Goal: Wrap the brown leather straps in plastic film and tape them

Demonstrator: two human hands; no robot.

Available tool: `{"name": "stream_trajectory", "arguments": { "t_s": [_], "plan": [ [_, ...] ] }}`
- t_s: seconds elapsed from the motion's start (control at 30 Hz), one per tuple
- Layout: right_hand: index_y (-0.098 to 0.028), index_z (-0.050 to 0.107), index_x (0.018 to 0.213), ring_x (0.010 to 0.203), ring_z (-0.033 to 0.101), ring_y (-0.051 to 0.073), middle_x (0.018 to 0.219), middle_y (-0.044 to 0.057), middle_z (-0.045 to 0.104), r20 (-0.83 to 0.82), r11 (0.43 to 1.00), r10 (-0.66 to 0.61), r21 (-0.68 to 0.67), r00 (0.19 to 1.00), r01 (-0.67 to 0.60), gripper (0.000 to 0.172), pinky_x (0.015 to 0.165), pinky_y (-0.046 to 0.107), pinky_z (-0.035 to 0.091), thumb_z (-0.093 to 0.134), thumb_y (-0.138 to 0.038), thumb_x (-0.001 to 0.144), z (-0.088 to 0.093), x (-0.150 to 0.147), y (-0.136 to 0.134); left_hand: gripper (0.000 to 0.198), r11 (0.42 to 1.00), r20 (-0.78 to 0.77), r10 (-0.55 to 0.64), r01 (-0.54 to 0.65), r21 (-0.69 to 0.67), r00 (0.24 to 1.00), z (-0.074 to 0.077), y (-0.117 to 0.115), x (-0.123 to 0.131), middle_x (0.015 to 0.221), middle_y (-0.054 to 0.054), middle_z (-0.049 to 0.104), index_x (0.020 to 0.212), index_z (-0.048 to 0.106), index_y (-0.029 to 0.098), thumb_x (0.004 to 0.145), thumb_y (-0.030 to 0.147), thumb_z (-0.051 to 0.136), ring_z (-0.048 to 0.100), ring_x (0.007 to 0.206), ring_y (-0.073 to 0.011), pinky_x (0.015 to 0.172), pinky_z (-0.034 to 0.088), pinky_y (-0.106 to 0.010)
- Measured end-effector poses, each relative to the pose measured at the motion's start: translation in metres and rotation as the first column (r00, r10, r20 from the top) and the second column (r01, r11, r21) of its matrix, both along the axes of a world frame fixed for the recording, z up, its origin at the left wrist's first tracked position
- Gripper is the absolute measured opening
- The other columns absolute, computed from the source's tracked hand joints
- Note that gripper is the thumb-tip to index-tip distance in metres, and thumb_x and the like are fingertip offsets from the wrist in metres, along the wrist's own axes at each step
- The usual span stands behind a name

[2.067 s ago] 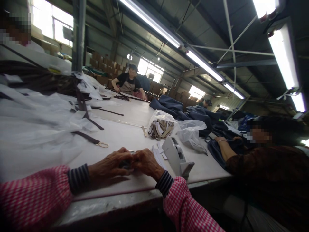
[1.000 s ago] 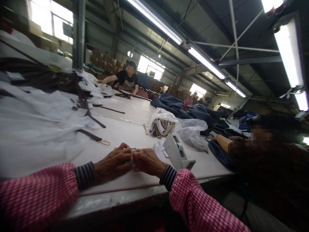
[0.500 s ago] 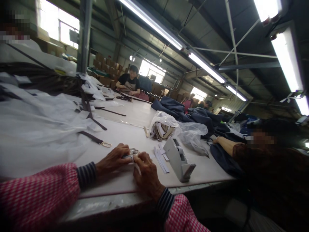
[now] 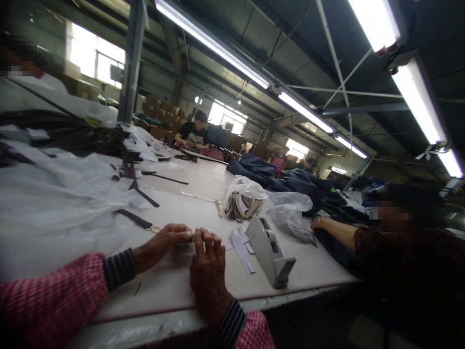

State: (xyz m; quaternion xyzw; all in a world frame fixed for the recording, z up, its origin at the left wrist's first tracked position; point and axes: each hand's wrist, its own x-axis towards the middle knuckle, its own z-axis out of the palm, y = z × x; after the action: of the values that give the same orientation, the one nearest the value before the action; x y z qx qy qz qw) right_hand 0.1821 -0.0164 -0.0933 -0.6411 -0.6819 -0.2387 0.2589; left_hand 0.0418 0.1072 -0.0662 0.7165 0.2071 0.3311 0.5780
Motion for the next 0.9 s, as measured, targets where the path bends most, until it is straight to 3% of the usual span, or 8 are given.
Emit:
{"name": "stream_trajectory", "arguments": {
  "t_s": [0.23,0.33,0.4,0.5,0.6,0.67,0.73,0.9],
  "plan": [
    [-0.019,0.035,0.156,0.142,0.038,0.032,0.156,0.015,0.043,-0.176,0.985,0.118,-0.103,0.977,-0.138,0.075,0.117,0.055,0.036,0.056,-0.009,0.084,0.016,0.001,-0.025,0.030,0.998,-0.053,-0.043,0.045,0.040,0.998,0.008,-0.008,-0.004,0.083,-0.001,0.062,0.084,0.067,0.016,0.084,0.046,0.064,0.052,0.083,-0.0214,0.077,0.039,-0.033],
    [-0.021,0.046,0.149,0.143,0.040,0.028,0.152,0.013,0.047,-0.276,0.995,0.085,-0.030,0.957,-0.097,0.062,0.121,0.052,0.032,0.057,-0.013,0.088,0.043,0.030,-0.045,0.036,0.988,-0.131,-0.027,0.047,0.147,0.991,0.011,-0.011,-0.007,0.082,-0.001,0.060,0.085,0.067,0.018,0.088,0.052,0.059,0.051,0.081,-0.0223,0.074,0.038,-0.033],
    [-0.023,0.057,0.138,0.140,0.043,0.029,0.146,0.012,0.053,-0.370,0.999,0.003,0.037,0.929,0.011,0.049,0.119,0.051,0.033,0.058,-0.020,0.089,0.069,0.066,-0.064,0.040,0.977,-0.178,-0.003,0.041,0.210,0.984,0.011,-0.010,-0.007,0.084,-0.001,0.060,0.087,0.067,0.019,0.090,0.056,0.054,0.053,0.082,-0.0231,0.074,0.038,-0.033],
    [-0.022,0.069,0.116,0.132,0.048,0.031,0.136,0.013,0.059,-0.608,0.964,-0.213,-0.005,0.765,0.265,0.035,0.105,0.048,0.045,0.061,-0.032,0.084,0.106,0.129,-0.096,0.043,0.969,-0.207,0.035,0.018,0.247,0.978,0.009,-0.009,-0.006,0.086,-0.002,0.063,0.089,0.067,0.019,0.090,0.059,0.051,0.056,0.083,-0.0246,0.075,0.040,-0.033],
    [-0.017,0.073,0.084,0.104,0.062,0.031,0.106,0.014,0.070,-0.692,0.927,-0.354,-0.170,0.629,0.335,0.025,0.087,0.044,0.050,0.066,-0.041,0.078,0.122,0.178,-0.123,0.045,0.966,-0.209,0.069,-0.013,0.257,0.976,0.008,-0.009,-0.004,0.088,-0.003,0.067,0.089,0.068,0.020,0.089,0.061,0.051,0.059,0.085,-0.0263,0.076,0.041,-0.033],
    [-0.016,0.073,0.075,0.086,0.064,0.027,0.091,0.012,0.072,-0.737,0.900,-0.432,-0.314,0.520,0.302,0.030,0.074,0.039,0.049,0.069,-0.046,0.075,0.120,0.195,-0.134,0.045,0.964,-0.205,0.070,-0.012,0.267,0.976,0.008,-0.009,-0.003,0.089,-0.003,0.068,0.089,0.068,0.021,0.088,0.063,0.051,0.060,0.085,-0.0265,0.076,0.042,-0.033],
    [-0.017,0.075,0.078,0.077,0.063,0.022,0.089,0.010,0.074,-0.772,0.877,-0.479,-0.411,0.418,0.247,0.034,0.066,0.033,0.045,0.069,-0.049,0.075,0.113,0.202,-0.139,0.047,0.957,-0.202,0.067,-0.006,0.289,0.977,0.007,-0.009,-0.002,0.089,-0.003,0.068,0.088,0.068,0.021,0.088,0.064,0.051,0.060,0.084,-0.0263,0.075,0.042,-0.033],
    [-0.017,0.073,0.080,0.075,0.055,0.016,0.088,0.007,0.072,-0.842,0.880,-0.470,-0.422,0.265,0.218,0.030,0.067,0.030,0.040,0.070,-0.045,0.069,0.103,0.209,-0.136,0.048,0.951,-0.218,0.080,-0.009,0.308,0.973,0.005,-0.006,-0.001,0.087,-0.003,0.067,0.088,0.068,0.021,0.088,0.066,0.050,0.060,0.082,-0.0263,0.074,0.043,-0.033]
  ]
}}
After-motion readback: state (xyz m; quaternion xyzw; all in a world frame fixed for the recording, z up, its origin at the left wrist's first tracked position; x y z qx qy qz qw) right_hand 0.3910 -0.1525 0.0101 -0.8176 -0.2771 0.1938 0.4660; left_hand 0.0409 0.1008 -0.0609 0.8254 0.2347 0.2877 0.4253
